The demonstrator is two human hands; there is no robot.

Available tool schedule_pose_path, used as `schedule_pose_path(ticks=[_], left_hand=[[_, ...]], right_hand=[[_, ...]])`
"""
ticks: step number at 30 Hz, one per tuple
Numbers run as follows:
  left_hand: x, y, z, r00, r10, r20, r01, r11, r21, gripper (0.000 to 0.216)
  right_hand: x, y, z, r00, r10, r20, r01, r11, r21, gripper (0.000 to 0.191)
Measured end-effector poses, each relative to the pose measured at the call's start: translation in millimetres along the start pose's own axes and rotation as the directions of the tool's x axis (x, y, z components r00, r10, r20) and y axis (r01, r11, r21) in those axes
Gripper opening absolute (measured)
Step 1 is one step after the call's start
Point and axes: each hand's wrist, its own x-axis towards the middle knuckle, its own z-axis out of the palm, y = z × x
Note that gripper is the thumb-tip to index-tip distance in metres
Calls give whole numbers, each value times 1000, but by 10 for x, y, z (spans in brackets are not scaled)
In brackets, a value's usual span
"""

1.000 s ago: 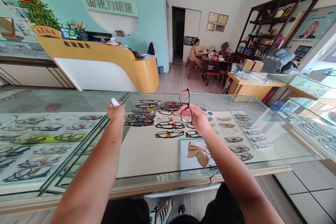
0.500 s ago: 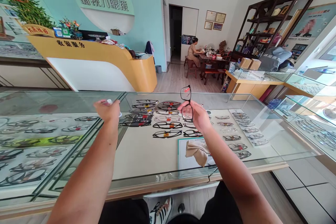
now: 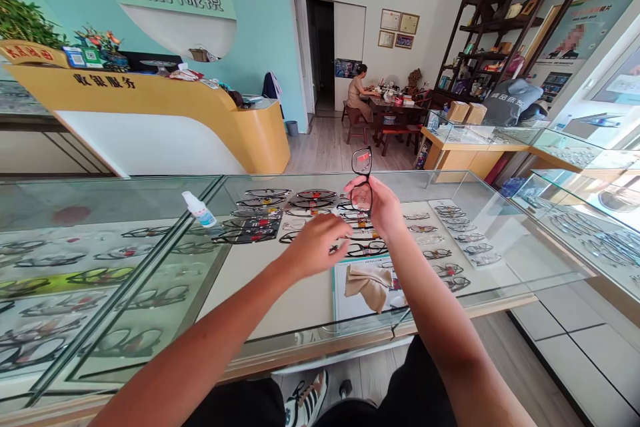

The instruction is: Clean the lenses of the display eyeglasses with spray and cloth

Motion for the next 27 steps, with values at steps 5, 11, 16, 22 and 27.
schedule_pose_path(ticks=[5,11,16,22,27], left_hand=[[-85,250,186,932,98,349,-82,995,-61,19],[-84,200,215,896,116,429,-112,993,-35,7],[-88,254,202,915,54,400,18,985,-174,12],[-7,184,35,923,-218,317,368,744,-558,33],[53,-53,-173,856,-479,195,425,436,-793,38]], right_hand=[[-4,-16,2,1000,9,-3,-9,1000,-11,36],[-11,-27,13,1000,15,8,-15,999,30,37],[-11,-6,-2,999,24,24,-25,999,22,36],[-11,-3,-16,1000,13,26,-14,999,32,35],[-62,-105,35,1000,-16,7,16,1000,-2,35]])
